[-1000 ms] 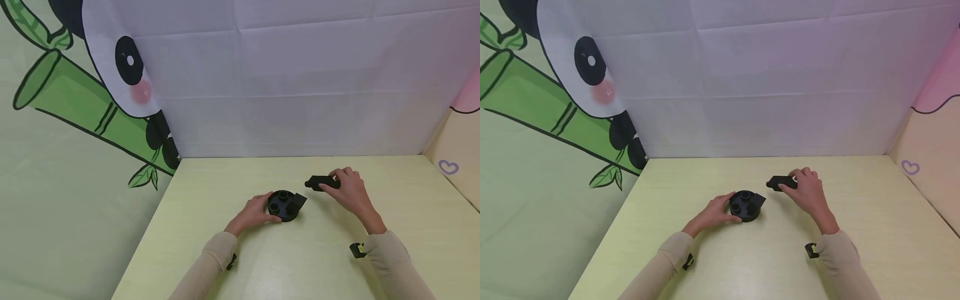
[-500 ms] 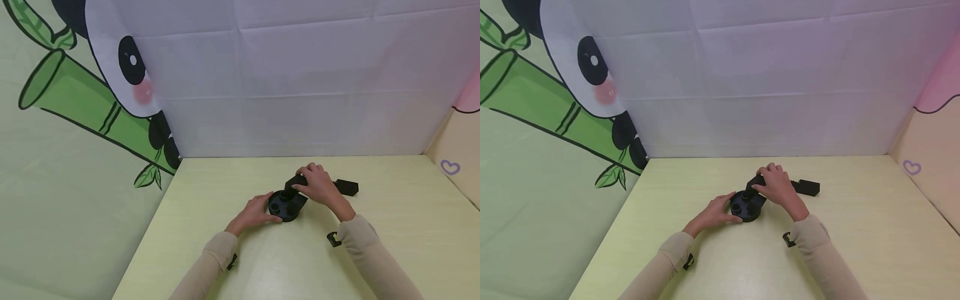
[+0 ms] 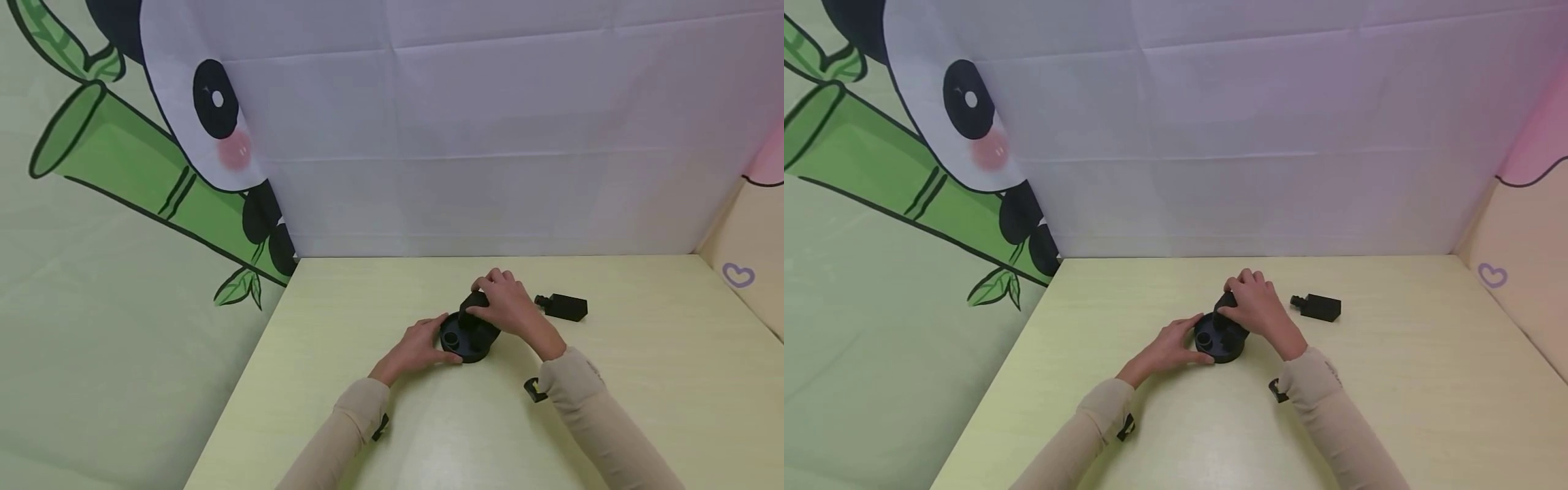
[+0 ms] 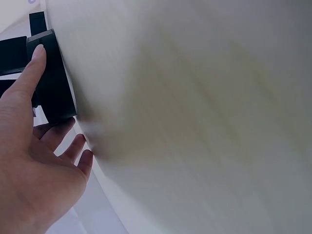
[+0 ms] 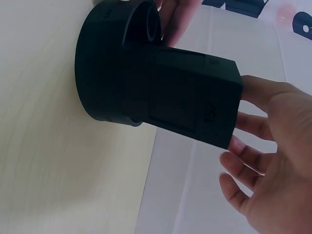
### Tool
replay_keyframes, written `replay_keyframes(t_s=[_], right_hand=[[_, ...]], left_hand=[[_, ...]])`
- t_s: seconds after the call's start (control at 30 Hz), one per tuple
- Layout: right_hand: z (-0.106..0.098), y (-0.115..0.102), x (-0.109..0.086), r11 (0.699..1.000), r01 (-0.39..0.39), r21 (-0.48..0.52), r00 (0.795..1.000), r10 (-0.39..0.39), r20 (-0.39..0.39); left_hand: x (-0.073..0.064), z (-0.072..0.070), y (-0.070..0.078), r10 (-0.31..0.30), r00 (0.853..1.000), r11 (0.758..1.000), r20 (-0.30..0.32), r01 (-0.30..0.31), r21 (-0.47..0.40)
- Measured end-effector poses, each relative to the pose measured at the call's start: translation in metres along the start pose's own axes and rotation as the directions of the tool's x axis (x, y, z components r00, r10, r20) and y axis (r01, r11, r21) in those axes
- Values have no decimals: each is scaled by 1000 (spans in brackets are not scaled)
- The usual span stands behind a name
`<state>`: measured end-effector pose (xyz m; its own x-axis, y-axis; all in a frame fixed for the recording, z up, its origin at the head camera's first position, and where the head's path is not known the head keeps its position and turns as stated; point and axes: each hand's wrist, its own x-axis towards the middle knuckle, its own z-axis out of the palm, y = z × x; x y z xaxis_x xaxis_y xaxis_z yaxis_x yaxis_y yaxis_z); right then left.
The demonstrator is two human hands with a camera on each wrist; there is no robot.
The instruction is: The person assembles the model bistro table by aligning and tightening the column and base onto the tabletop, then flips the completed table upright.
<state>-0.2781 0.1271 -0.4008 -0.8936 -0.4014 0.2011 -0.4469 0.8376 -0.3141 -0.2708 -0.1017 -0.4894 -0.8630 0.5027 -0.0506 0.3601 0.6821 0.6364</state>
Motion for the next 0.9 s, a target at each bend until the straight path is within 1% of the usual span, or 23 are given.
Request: replay_keyframes(t_s=[0.2, 0.43, 0.57, 0.73, 0.9], right_hand=[[6, -8, 4, 1000, -7, 19, 1000, 7, -10], [14, -16, 7, 997, -78, -29, 997, 78, -14], [16, -20, 4, 992, -119, -31, 993, 118, -16], [14, -22, -2, 986, -164, -36, 986, 163, -28], [18, -26, -6, 979, -196, -61, 980, 192, -61]], left_hand=[[0, 0, 0, 5, 1000, 1000, -4, -5, 12], [-1, 0, -1, 7, 1000, 1000, -10, -7, 12], [-4, -1, -3, 10, 1000, 1000, -6, -10, 13], [-8, -3, -5, 4, 1000, 1000, 3, -4, 5], [-11, -4, -8, 20, 1000, 1000, 3, -20, 18]])
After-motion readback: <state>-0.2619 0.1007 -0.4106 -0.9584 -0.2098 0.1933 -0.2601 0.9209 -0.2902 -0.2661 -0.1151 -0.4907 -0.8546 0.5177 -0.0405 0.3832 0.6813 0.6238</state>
